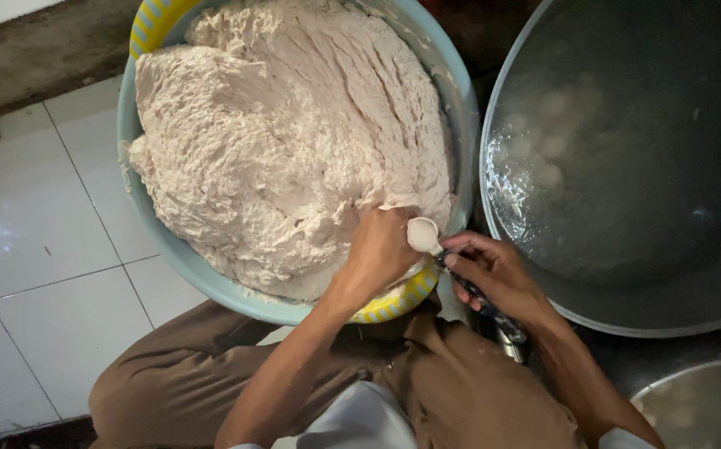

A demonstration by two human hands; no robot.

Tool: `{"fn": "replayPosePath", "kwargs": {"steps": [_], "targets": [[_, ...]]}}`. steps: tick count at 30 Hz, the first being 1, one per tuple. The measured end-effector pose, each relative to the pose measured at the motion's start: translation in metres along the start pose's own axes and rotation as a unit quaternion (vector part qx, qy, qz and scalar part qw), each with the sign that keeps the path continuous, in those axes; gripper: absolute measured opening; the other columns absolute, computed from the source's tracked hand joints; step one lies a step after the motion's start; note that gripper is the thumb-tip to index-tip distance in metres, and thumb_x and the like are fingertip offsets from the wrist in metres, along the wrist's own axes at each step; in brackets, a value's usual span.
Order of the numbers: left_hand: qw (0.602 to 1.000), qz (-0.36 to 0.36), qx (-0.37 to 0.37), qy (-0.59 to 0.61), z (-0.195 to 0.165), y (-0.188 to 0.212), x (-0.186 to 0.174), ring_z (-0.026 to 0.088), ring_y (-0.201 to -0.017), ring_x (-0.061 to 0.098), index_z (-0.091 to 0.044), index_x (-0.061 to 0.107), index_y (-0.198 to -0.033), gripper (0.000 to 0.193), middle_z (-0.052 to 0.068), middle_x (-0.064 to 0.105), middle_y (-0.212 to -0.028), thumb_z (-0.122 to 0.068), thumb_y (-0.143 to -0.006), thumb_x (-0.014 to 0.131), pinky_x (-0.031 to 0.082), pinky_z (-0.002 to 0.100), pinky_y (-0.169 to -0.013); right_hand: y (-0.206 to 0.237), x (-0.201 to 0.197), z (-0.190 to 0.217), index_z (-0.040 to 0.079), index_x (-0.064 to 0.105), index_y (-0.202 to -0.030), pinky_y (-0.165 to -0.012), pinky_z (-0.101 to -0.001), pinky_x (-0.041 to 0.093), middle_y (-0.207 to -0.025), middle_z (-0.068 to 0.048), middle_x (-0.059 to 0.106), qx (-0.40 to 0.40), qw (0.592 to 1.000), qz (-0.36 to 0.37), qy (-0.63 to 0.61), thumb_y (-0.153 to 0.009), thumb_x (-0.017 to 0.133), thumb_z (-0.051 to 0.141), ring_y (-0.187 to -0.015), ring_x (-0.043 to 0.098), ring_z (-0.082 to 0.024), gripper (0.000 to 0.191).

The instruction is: The person sits on the floor beside a large basin of dough and a water-filled basin. They scoop dough with a small scoop, dip the scoop in water, shape a dough ball by hand, and drop the ball into the water basin, repeating this cycle continuously.

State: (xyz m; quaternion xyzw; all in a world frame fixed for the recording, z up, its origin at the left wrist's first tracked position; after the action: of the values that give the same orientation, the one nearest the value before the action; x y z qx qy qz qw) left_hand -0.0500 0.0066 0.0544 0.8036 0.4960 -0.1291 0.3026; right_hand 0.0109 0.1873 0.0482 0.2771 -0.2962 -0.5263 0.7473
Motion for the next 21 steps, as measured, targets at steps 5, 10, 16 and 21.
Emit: {"fn": "replayPosePath", "kwargs": {"steps": [5,10,16,21], "targets": [[0.996,-0.002,-0.010,-0.089,0.017,-0.001,0.010,0.046,-0.082,0.070,-0.003,0.073,-0.092,0.022,0.024,0.072,-0.083,-0.016,-0.076,0.079,0.055,0.054,-0.068,0.001,0.001,-0.003,0.003,0.068,-0.122,-0.042,-0.0255,0.044,-0.065,-0.005,0.060,0.035,0.999,0.033,-0.016,-0.098,0.062,0.020,-0.051,0.055,-0.009,0.030],[0.995,0.005,-0.063,-0.076,0.038,-0.018,0.006,0.046,-0.077,0.069,0.002,0.066,-0.101,0.039,0.026,0.069,-0.083,-0.032,-0.083,0.077,0.054,0.056,-0.066,0.011,-0.021,0.003,0.000,0.067,-0.122,-0.050,-0.0293,0.054,-0.088,-0.008,0.074,-0.006,1.000,0.007,-0.006,-0.096,0.063,0.019,-0.059,0.065,-0.013,0.033],[0.906,-0.253,-0.064,-0.334,0.069,-0.011,-0.111,0.046,-0.086,0.067,0.000,0.073,-0.100,0.048,0.028,0.072,-0.098,-0.041,-0.111,0.050,0.052,0.056,-0.083,-0.004,-0.136,0.026,0.008,0.066,-0.131,-0.070,-0.0304,0.062,-0.105,-0.010,0.074,-0.061,0.948,-0.211,0.229,-0.106,0.057,0.024,-0.081,0.074,-0.018,0.031],[0.923,-0.154,-0.173,-0.308,0.099,0.009,-0.085,0.049,-0.081,0.066,-0.001,0.074,-0.102,0.055,0.031,0.069,-0.086,-0.040,-0.110,0.036,0.051,0.060,-0.077,-0.028,-0.173,0.045,0.005,0.070,-0.128,-0.078,-0.0385,0.057,-0.117,-0.016,0.071,-0.207,0.782,-0.356,0.467,-0.103,0.066,0.014,-0.093,0.071,-0.028,0.027]]}}
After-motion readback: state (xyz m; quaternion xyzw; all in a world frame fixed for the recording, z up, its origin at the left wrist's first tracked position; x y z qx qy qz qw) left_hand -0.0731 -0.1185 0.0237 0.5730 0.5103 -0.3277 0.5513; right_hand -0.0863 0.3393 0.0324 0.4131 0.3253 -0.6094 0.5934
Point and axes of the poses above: each hand's wrist, its own y-axis away from the middle knuckle, its own x-axis out of the palm, z = x × y, the point moved 5 cm from there along -y, towards the middle knuckle
